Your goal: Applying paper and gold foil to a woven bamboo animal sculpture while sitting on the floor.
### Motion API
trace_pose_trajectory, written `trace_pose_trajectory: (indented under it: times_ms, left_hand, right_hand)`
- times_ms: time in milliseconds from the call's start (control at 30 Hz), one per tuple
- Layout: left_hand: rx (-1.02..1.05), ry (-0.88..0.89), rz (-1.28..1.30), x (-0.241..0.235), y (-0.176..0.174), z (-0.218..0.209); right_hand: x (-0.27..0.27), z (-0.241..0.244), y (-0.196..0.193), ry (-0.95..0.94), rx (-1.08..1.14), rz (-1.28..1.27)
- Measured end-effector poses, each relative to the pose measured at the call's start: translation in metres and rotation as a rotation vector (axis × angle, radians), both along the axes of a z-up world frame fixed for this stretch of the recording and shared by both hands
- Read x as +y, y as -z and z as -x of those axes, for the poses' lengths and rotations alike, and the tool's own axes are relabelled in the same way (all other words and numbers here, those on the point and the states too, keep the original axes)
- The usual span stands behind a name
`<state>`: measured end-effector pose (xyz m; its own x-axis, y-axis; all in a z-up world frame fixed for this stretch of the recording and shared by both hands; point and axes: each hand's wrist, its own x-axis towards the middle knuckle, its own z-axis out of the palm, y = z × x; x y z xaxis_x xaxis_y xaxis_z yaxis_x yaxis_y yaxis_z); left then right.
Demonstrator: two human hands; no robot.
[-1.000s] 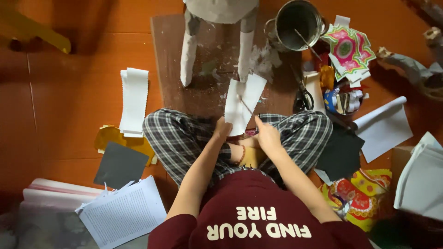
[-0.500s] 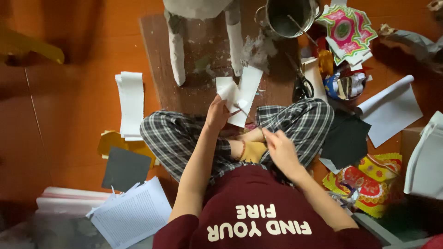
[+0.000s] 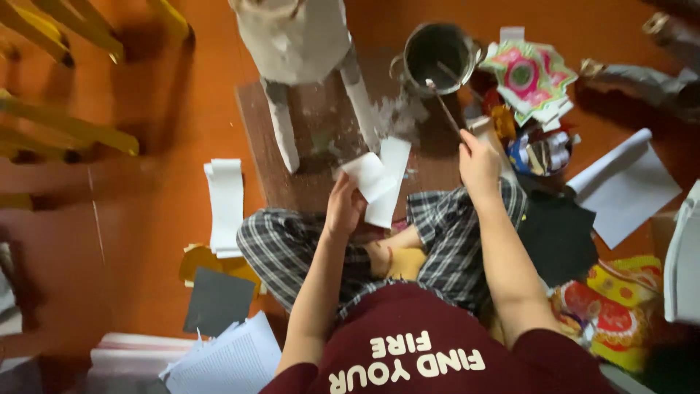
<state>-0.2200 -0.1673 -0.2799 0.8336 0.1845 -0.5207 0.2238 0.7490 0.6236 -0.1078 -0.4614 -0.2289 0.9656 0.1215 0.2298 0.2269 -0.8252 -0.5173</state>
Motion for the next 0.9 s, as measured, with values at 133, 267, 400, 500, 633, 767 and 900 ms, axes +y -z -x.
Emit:
trace_pose_trajectory:
  times_ms: [133,267,400,500,633,767,900]
  left_hand:
    - [0.015,0.094,-0.024,0.007,-0.033,0.0]
    - [0.036,-0.048,0.14,0.017,-0.084,-0.003]
    - [-0.06,-0.017,0.231,0.021,-0.11,-0.015]
    - [-0.094,0.201,0.013,0.032,-0.083,-0.022]
    - [-0.185,0.144,-1.166,0.048,-0.193,-0.006]
    - [-0.45,0.094,-1.523,0.089,-0.172,-0.051]
    - [-0.53,-0.049,-1.402,0.155,-0.22,-0.073]
  right_hand:
    - [0.019,-0.087,0.006,0.08,0.037,0.32]
    - [0.082,-0.053,-0.097,-0.634,-0.628,0.227]
    - [0.131,0.004,-0.119,-0.895,-0.591,-0.027]
    - [0.145,-0.004,-0.149,-0.752,-0.676,0.002]
    - [0.164,-0.015,-0.2,-0.786,-0.56,-0.052]
    - [0.18,-0.06,-0.217,-0.955,-0.344,-0.433]
    - [0.174,-0.123,-0.266,-0.809,-0.431,-0.541]
